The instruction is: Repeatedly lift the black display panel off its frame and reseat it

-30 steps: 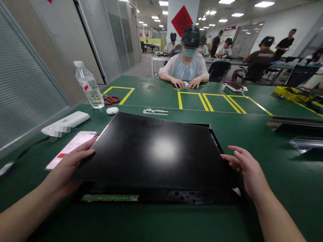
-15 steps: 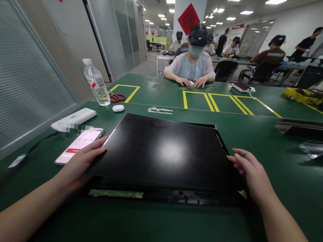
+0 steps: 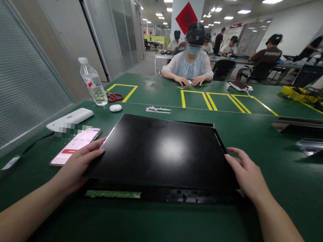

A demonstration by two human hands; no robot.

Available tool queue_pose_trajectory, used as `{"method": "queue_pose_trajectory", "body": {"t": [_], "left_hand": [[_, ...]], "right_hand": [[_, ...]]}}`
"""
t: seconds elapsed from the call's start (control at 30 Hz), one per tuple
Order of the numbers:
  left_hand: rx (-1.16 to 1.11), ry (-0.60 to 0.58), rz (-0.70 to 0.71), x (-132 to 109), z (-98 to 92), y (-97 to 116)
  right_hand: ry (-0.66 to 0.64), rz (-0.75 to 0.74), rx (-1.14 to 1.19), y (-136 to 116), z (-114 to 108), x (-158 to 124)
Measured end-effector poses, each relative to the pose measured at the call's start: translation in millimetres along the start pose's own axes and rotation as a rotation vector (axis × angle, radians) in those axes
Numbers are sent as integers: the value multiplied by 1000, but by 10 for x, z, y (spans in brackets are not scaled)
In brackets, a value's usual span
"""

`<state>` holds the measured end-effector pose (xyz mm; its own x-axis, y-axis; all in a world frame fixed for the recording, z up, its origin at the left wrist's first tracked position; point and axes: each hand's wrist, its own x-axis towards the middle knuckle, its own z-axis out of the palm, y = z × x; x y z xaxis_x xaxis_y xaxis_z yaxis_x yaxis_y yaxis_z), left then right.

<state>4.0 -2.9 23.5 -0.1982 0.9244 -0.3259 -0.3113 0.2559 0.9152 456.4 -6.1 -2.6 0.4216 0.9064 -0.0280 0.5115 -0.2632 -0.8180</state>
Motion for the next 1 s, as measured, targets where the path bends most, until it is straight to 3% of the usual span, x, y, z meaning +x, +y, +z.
{"method": "queue_pose_trajectory", "body": {"t": [0.2, 0.57, 1.0], "left_hand": [[5, 65, -5, -36, 53, 20], [5, 53, 80, -2, 10, -85], [16, 97, 68, 44, -2, -140]], "right_hand": [[-6, 9, -21, -8, -4, 2], [-3, -40, -16, 71, 13, 25], [-2, -54, -47, 106, 15, 66]]}}
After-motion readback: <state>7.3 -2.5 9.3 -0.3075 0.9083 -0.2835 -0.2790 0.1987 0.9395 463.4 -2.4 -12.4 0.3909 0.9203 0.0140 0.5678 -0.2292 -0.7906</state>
